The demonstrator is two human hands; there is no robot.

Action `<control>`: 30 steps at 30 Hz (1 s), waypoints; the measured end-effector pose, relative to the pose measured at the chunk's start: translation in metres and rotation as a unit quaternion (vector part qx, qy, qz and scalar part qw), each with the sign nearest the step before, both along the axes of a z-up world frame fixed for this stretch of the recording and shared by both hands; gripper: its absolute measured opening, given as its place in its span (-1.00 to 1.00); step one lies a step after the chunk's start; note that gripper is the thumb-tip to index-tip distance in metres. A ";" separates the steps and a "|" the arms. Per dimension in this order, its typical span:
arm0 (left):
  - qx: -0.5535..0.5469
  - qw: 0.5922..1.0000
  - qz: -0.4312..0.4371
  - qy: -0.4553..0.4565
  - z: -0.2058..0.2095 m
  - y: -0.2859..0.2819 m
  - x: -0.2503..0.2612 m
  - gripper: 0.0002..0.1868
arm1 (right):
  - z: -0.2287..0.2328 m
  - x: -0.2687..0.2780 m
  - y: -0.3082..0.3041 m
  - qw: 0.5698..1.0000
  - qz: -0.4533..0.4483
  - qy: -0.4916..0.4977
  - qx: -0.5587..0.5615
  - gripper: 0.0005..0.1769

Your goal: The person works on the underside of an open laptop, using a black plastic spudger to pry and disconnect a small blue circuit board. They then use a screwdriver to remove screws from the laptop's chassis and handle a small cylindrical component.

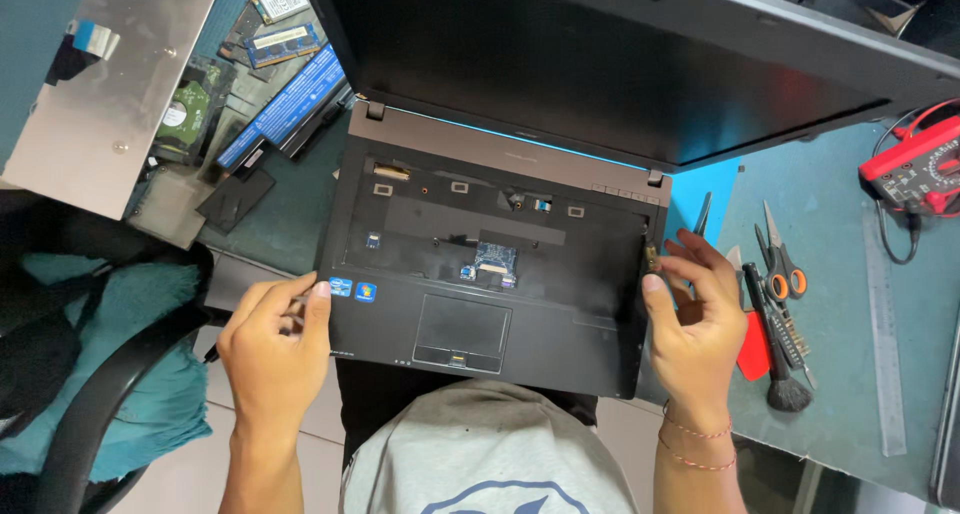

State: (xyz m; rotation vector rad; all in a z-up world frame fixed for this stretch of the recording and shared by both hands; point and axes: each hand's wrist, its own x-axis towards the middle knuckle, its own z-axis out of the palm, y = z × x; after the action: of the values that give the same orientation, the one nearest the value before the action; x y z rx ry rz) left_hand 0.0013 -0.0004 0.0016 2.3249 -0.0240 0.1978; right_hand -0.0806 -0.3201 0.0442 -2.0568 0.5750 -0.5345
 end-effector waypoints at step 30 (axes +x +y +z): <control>-0.552 0.777 -0.171 0.249 0.012 -0.128 -0.008 -0.87 | 0.018 -0.006 0.037 0.973 0.209 0.053 0.080 -0.82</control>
State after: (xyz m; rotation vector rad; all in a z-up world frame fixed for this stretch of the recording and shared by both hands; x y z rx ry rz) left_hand -0.0068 -0.1285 0.0132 1.0887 -0.0492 -0.4882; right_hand -0.0864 -0.2830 0.0619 -1.9837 0.2235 -0.1267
